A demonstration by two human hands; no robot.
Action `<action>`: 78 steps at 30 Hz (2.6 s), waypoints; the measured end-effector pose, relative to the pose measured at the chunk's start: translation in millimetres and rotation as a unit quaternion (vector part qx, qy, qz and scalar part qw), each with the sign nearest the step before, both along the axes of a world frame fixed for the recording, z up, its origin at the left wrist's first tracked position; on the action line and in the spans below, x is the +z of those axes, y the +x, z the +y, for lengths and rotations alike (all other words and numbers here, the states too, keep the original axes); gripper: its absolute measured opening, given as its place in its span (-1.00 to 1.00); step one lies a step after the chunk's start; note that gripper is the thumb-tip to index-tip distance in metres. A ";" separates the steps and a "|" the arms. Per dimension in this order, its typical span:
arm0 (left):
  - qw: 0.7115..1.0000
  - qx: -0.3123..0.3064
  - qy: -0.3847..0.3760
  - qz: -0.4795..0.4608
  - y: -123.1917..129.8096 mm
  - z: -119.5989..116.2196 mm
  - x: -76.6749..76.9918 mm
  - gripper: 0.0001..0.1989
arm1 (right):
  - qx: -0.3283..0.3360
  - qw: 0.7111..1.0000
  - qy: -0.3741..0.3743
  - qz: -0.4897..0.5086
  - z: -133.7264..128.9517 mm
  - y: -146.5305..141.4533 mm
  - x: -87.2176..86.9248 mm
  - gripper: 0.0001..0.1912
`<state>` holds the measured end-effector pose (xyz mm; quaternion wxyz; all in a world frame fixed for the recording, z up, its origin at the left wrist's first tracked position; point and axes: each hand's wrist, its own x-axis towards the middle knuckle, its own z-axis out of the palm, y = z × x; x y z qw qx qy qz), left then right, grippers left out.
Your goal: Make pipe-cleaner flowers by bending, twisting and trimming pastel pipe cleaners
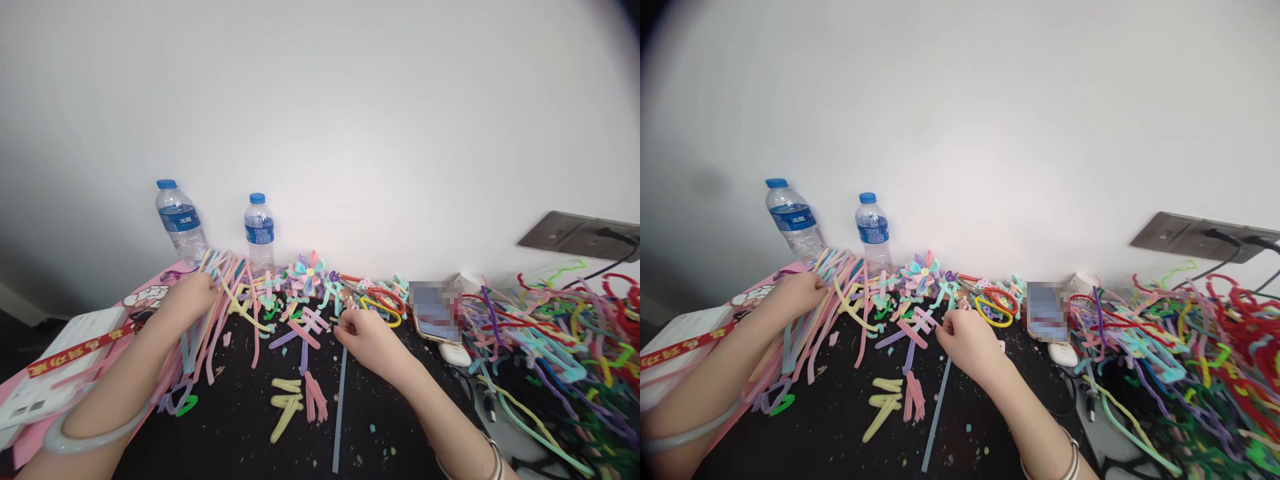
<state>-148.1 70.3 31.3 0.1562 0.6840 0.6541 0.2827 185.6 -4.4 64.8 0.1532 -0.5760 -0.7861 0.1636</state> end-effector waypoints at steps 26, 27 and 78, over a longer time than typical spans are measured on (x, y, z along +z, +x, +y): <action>0.740 -0.035 -0.120 -0.661 130.7 -48.1 -9.4 -0.86 | 0.133 0.981 -0.010 0.143 -6.9 -4.5 -3.5 -0.67; 0.737 -0.022 -0.111 -0.666 129.1 -46.7 -11.3 -0.85 | 0.117 0.981 -0.010 0.156 -8.1 -2.6 -4.3 -0.68; 0.857 -0.157 -0.181 -0.456 140.2 -77.0 -21.3 -0.80 | -0.049 0.936 0.142 0.317 -34.1 -1.0 -56.7 -0.72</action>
